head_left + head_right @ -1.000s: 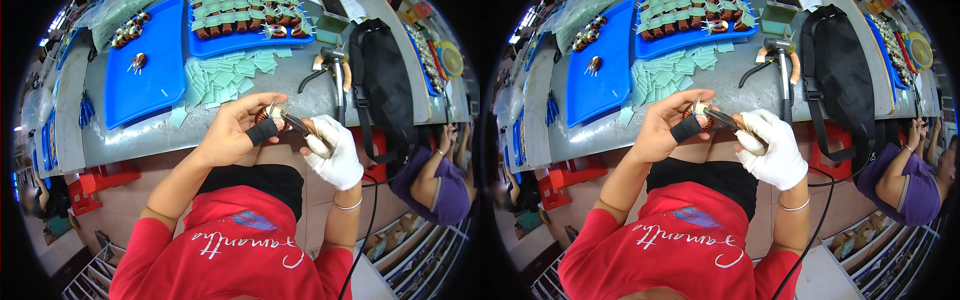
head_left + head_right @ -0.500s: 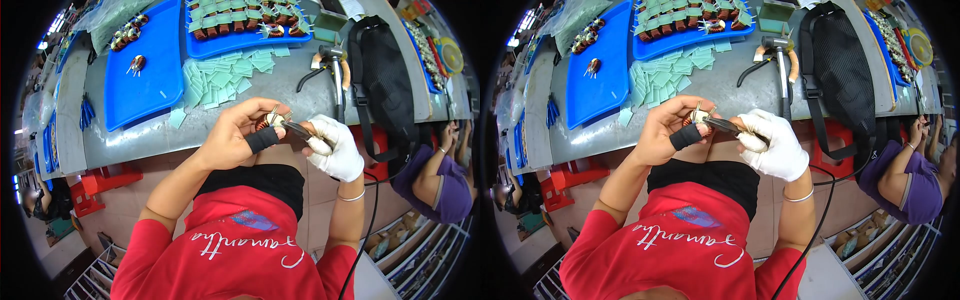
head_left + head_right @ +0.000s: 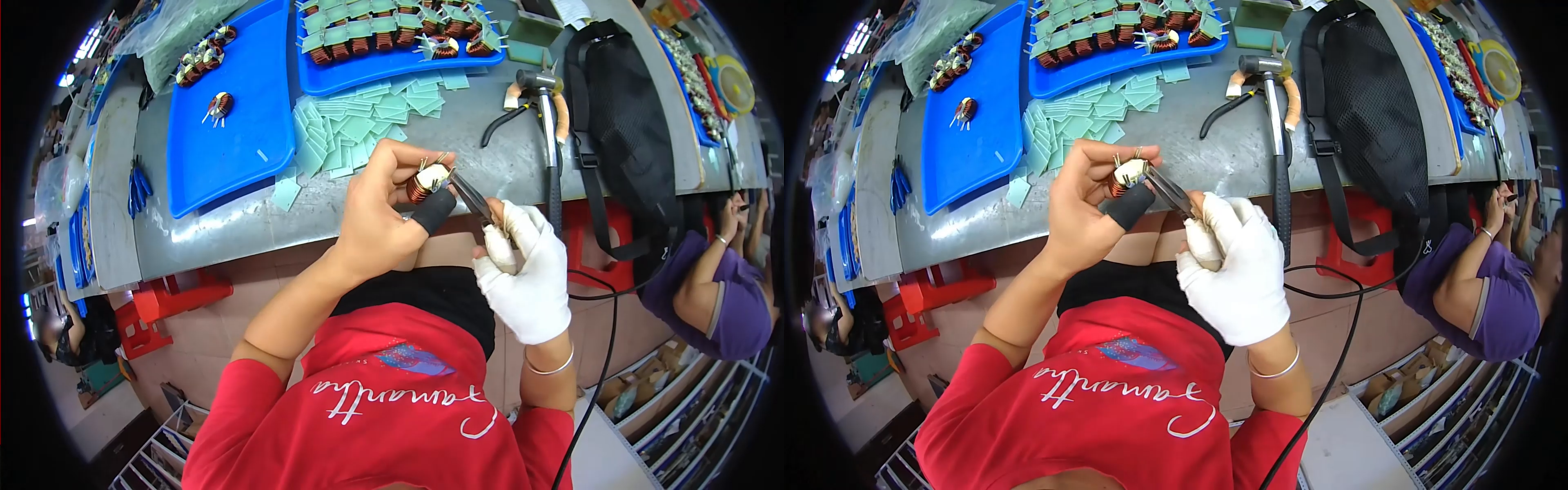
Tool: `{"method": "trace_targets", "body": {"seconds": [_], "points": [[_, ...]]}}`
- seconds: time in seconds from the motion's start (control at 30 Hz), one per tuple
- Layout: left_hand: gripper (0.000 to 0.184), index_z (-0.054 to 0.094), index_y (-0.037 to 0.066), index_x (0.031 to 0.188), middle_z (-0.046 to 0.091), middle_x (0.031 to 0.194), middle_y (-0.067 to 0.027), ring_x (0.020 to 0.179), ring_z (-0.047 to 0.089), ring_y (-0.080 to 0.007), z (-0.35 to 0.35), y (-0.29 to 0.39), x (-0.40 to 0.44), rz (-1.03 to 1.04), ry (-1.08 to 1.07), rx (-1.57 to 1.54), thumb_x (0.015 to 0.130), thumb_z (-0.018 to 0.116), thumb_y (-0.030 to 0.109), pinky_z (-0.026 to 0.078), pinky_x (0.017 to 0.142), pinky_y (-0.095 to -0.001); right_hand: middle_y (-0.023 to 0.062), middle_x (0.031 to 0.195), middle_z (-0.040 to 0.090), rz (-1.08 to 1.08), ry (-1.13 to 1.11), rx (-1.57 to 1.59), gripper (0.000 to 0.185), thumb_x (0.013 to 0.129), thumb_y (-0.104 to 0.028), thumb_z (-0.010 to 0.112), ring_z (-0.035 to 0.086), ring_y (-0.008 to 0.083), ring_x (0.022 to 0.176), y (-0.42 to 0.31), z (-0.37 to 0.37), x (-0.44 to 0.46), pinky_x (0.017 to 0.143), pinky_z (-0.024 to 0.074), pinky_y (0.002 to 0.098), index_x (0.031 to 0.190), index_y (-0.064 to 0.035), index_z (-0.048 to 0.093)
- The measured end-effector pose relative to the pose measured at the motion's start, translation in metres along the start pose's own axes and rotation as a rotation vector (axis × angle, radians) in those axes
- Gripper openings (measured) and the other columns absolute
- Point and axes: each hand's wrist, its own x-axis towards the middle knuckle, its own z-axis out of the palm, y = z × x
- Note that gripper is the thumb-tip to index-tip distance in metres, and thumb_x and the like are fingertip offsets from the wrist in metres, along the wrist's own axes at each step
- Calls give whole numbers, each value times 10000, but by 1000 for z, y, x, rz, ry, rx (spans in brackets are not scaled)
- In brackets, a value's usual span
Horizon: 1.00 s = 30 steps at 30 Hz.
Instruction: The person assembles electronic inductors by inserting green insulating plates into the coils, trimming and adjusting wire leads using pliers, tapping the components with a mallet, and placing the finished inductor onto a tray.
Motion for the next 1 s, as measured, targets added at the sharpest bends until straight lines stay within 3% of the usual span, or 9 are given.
{"method": "trace_targets", "body": {"seconds": [0.07,0.13,0.27,0.4,0.47,0.6,0.67,0.83,1.0], "points": [[388,492,-7,1138,650,1105,-149,886,661,-159,3,-7,-1,180,83,125,793,661,-51,557,739,-278,115,899,565,3,2,-28,415,735,52,651,589,231,771,-5,2,0,693,479,287,1145,5,607],[398,524,5,1140,655,1101,-151,853,668,-172,2,-12,-1,267,93,230,772,662,-60,556,715,-275,128,887,572,30,25,-80,451,693,-78,686,576,318,811,-8,4,-2,695,484,415,1137,-59,611],[432,609,40,1140,667,1087,-140,786,674,-208,4,-10,2,430,114,471,728,667,-74,548,669,-271,123,882,571,42,33,-166,471,691,-92,692,581,314,800,-17,3,-2,672,491,419,1153,-69,599],[446,619,43,1146,671,1078,-144,785,673,-230,6,-4,3,457,101,533,720,660,-81,548,659,-283,126,873,561,24,6,-258,502,697,-102,686,585,316,795,-21,0,-1,661,497,419,1185,-73,573],[389,632,7,1125,691,1041,-118,825,673,-159,7,-3,3,458,113,573,748,641,-87,528,667,-241,127,872,559,28,-3,-281,510,697,-105,685,586,316,797,-22,-2,0,662,498,418,1192,-74,566],[378,641,13,1114,693,1039,-115,792,666,-155,8,-7,3,463,116,576,748,647,-80,522,649,-237,122,858,550,37,-50,-346,493,700,-115,682,583,306,783,-22,-4,2,655,497,417,1179,-80,573],[387,645,31,1088,673,1026,-154,797,677,-263,8,-5,3,433,106,579,719,649,-84,547,662,-308,119,847,545,23,-56,-388,482,707,-122,679,581,299,771,-19,-3,3,650,496,416,1176,-84,576],[365,652,28,1066,675,1000,-154,764,678,-254,9,-6,1,406,118,585,716,650,-79,544,647,-306,102,824,526,-19,-27,-460,425,779,-64,638,577,297,762,-14,0,3,631,473,410,1202,-95,604],[363,653,30,1066,675,994,-157,727,676,-236,8,-7,0,403,118,597,718,650,-73,542,628,-295,88,813,517,-113,23,-493,455,761,-70,649,565,283,746,0,4,3,617,467,401,1213,-106,605]]}}
